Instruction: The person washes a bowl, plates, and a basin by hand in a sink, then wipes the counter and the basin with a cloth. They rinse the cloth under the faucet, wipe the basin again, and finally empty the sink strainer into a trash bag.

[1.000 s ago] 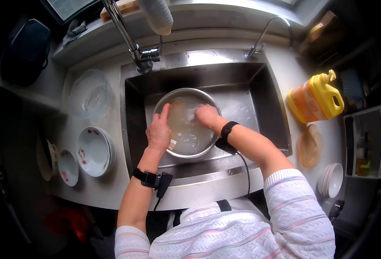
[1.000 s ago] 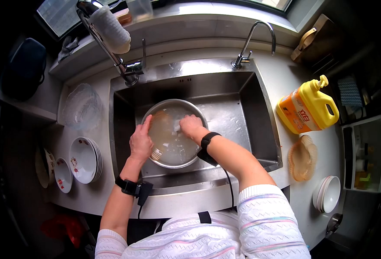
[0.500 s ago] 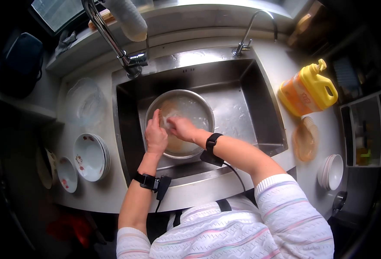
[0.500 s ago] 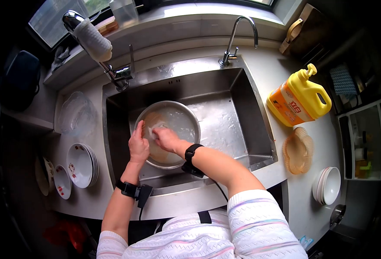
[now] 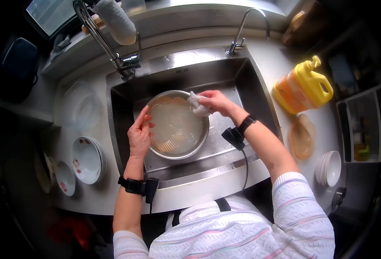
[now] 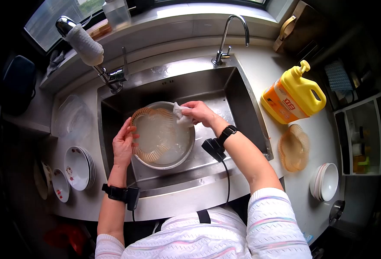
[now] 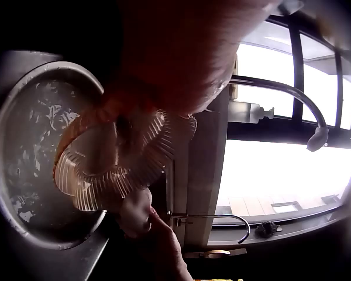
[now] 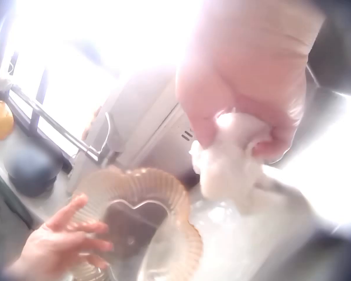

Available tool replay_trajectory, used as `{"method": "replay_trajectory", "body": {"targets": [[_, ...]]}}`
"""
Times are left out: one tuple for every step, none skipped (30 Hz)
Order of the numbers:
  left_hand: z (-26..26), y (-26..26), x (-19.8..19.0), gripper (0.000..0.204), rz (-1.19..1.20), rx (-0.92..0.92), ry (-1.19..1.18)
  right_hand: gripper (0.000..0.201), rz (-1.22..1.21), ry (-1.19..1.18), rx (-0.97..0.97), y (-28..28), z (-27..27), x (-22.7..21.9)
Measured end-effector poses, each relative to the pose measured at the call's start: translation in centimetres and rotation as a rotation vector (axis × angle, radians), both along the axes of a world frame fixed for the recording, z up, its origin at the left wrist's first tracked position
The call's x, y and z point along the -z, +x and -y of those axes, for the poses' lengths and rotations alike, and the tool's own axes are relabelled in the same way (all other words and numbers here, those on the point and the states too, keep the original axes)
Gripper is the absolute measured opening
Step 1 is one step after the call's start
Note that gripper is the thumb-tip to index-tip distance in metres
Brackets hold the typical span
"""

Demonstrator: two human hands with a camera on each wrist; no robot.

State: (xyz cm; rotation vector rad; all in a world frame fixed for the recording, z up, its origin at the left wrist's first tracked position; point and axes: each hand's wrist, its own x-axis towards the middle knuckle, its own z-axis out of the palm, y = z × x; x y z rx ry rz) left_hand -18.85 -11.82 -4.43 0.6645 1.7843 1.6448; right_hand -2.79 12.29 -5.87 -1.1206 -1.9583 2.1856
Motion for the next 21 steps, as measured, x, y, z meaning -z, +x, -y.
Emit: {"method": "replay_trajectory", "body": {"targets": [[-0.2, 0.1, 0.2, 0.042, -0.001, 0.008, -0.002, 0.03, -0.001, -0.002, 0.008, -0.1, 0.4, 0.2], [-0.4, 0.1, 0.4, 0.041, 0.131, -0.009, 0.047, 0.028, -0.037, -0.126, 0.008, -0.3, 1.1, 0.4], [-0.6, 0.2, 0.3, 0.04, 0.264, -0.028, 0.097, 0.027, -0.074, -0.249, 0.006, -0.4, 1.6, 0.7], [-0.7, 0.1, 0.5, 0.04, 0.265, -0.024, 0.093, 0.025, -0.067, -0.3, -0.001, -0.4, 1.8, 1.0], [-0.7, -0.1, 0.9, 0.039, 0.332, -0.039, 0.112, 0.025, -0.067, -0.301, 0.001, -0.2, 2.1, 1.4], [-0.8, -0.2, 1.3, 0.038, 0.399, -0.055, 0.132, 0.023, 0.0, -0.314, -0.069, -0.1, 2.4, 2.1], [-0.9, -0.1, 1.7, 0.038, 0.399, -0.054, 0.131, 0.021, 0.068, -0.327, -0.138, 0.1, 2.6, 2.6], [-0.9, 0.0, 2.2, 0.038, 0.501, -0.077, 0.142, 0.017, 0.127, -0.274, -0.223, 0.2, 2.9, 3.2], [-1.0, 0.1, 2.8, 0.038, 0.604, -0.1, 0.153, 0.016, 0.163, -0.199, -0.318, 0.4, 3.0, 4.2], [-1.1, 0.1, 4.0, 0.038, 0.606, -0.097, 0.154, 0.018, 0.183, -0.148, -0.363, 0.8, 3.3, 3.3], [-1.1, -0.1, 5.1, 0.039, 0.636, -0.168, 0.094, 0.019, 0.206, -0.097, -0.405, 1.2, 3.5, 2.2], [-1.4, -0.1, 6.3, 0.04, 0.67, -0.23, 0.037, 0.019, 0.216, -0.091, -0.391, 1.6, 3.3, 1.8], [-1.2, -0.2, 7.1, 0.044, 0.671, -0.241, -0.057, 0.021, 0.218, -0.055, -0.358, 2.2, 2.9, 1.2], [-1.1, -0.4, 8.2, 0.048, 0.613, -0.196, -0.154, 0.023, 0.226, -0.015, -0.311, 3.2, 2.2, 0.5], [-1.3, -0.3, 9.0, 0.049, 0.534, -0.194, -0.211, 0.025, 0.195, 0.002, -0.308, 4.2, 1.5, -0.4], [-1.0, -0.4, 9.8, 0.048, 0.494, -0.178, -0.293, 0.025, 0.192, 0.044, -0.289, 5.2, 1.1, -1.6], [-1.1, -0.1, 8.8, 0.046, 0.413, -0.152, -0.37, 0.026, 0.186, 0.083, -0.272, 6.4, 0.7, -2.8], [-1.3, -0.3, 9.0, 0.045, 0.344, -0.135, -0.394, 0.026, 0.169, 0.137, -0.269, 7.8, 0.4, -3.4], [-1.6, 0.1, 7.9, 0.043, 0.202, -0.127, -0.409, 0.027, 0.148, 0.189, -0.276, 9.0, 0.4, -4.1], [-1.7, -0.2, 8.2, 0.043, -0.068, -0.069, -0.342, 0.028, 0.176, 0.257, -0.25, 10.3, 0.8, -4.7], [-2.0, -0.5, 8.4, 0.042, -0.338, -0.017, -0.266, 0.027, 0.162, 0.514, -0.297, 11.5, 1.4, -4.2]]}}
